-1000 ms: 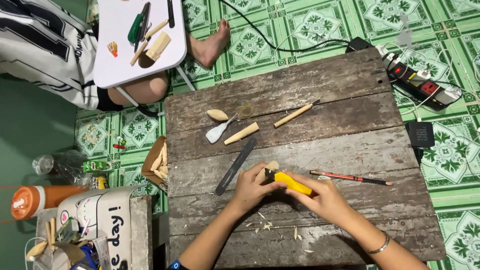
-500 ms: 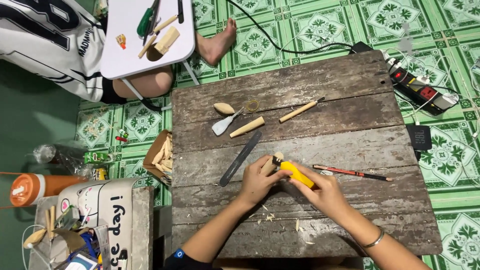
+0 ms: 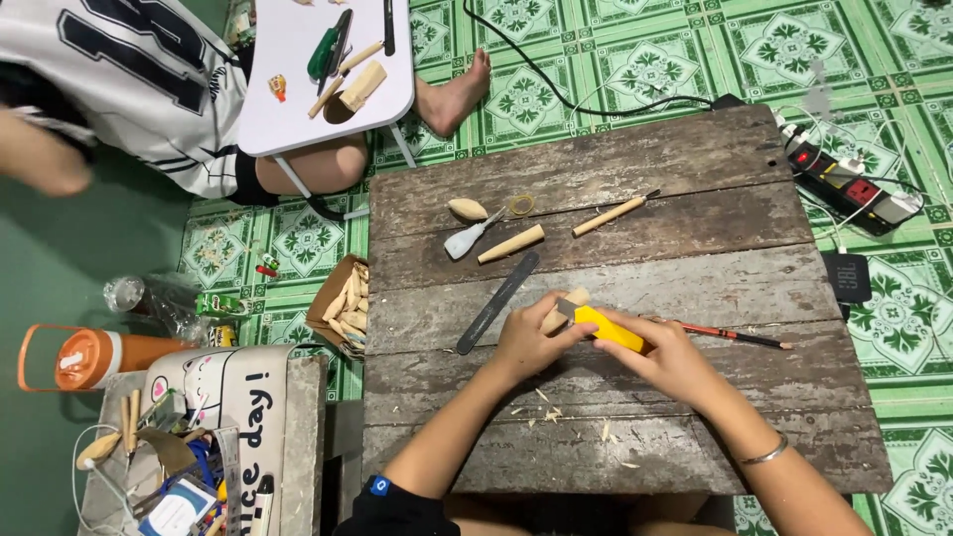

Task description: Carving and shaping a small piece of wood using a utility knife

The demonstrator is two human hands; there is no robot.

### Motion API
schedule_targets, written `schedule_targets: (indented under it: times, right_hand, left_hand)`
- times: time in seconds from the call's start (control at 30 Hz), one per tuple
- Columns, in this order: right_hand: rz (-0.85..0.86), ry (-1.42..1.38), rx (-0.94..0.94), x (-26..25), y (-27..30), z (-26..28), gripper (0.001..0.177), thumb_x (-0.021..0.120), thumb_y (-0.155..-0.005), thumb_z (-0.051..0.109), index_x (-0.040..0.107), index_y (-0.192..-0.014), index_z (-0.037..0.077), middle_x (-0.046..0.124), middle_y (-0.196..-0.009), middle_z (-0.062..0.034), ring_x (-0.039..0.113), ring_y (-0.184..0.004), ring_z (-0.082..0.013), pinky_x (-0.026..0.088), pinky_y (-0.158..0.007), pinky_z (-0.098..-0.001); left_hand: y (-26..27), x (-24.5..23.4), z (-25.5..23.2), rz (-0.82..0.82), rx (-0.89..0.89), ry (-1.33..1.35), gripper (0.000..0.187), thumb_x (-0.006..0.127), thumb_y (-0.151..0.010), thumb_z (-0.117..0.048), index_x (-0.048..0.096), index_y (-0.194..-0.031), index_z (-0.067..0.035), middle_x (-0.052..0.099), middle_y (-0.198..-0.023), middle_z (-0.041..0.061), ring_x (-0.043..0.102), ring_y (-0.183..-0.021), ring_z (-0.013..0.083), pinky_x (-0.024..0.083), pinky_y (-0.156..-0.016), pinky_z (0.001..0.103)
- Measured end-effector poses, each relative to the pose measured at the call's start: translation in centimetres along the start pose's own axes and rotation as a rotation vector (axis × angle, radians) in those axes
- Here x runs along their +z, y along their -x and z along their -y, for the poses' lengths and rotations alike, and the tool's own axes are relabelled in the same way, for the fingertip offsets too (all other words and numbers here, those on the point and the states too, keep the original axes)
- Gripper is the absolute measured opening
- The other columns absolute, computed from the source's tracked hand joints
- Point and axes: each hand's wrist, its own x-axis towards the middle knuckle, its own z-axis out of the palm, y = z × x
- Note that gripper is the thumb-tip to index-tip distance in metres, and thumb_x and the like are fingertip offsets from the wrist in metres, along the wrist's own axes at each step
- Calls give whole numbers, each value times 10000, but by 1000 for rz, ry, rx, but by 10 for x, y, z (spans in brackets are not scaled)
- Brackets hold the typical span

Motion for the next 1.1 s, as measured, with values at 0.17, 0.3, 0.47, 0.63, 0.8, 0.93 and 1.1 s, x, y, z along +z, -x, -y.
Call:
schedule_targets:
  times: [0.17, 0.3, 0.47, 0.63, 0.8, 0.93, 1.1]
  right_hand:
    - [-25, 44, -40, 11, 4, -20, 412, 797, -825, 109, 730, -1229, 59, 779, -1143, -163, 738, -992, -416, 599, -756, -485]
    - [-72, 90, -88, 20, 7, -37, 440, 768, -859, 145, 713, -1294, 115, 783, -1127, -153, 748, -987, -379, 597, -777, -465]
    - [-78, 98, -91, 21, 8, -43, 473, 772, -850, 172, 708, -1317, 154, 785, -1127, -141, 750, -990, -362, 597, -786, -458]
    - [20, 139, 166, 16, 2, -3, 532, 698, -871, 234, 636, -1389, 128, 770, -654, -61, 518, -455, -124, 378, -416, -265]
    - [48, 87, 266, 8, -1, 2, 484, 755, -825, 220, 728, -1299, 126, 732, -585, -44, 515, -480, -113, 386, -448, -254]
    - [168, 75, 341, -5, -4, 1, 467, 785, -809, 251, 772, -1264, 143, 712, -599, -49, 496, -510, -120, 376, -473, -277]
    - [191, 106, 278, -3, -3, -10, 490, 778, -796, 301, 763, -1260, 144, 697, -514, -54, 473, -412, -116, 317, -410, -264]
  left_hand:
    - [-1, 11, 14, -116, 139, -48, 382, 821, -811, -455, 675, -1007, -163, 720, -744, 108, 726, -709, 320, 567, -617, 329]
    - [-7, 12, 31, -301, 746, -572, 191, 741, -917, -334, 677, -1028, -193, 724, -930, 46, 723, -737, 227, 561, -587, 279]
    - [-4, 10, 21, -363, 790, -587, 174, 709, -948, -312, 668, -1018, -157, 686, -967, 53, 700, -784, 206, 548, -555, 260]
    - [4, -1, -28, -172, 176, -37, 456, 733, -845, -406, 696, -1038, 5, 742, -763, 80, 601, -508, 133, 450, -423, 246]
    - [5, -2, -24, -69, 134, 45, 470, 743, -867, -326, 583, -1189, -23, 647, -694, 30, 559, -524, 117, 406, -444, 254]
    - [4, -7, -19, 60, 150, 84, 649, 697, -879, -310, 472, -1379, 37, 681, -819, 79, 616, -638, 170, 457, -532, 271]
    - [2, -9, -9, 250, 65, 269, 735, 698, -886, -251, 387, -1495, 17, 642, -778, 42, 559, -609, 111, 387, -511, 231]
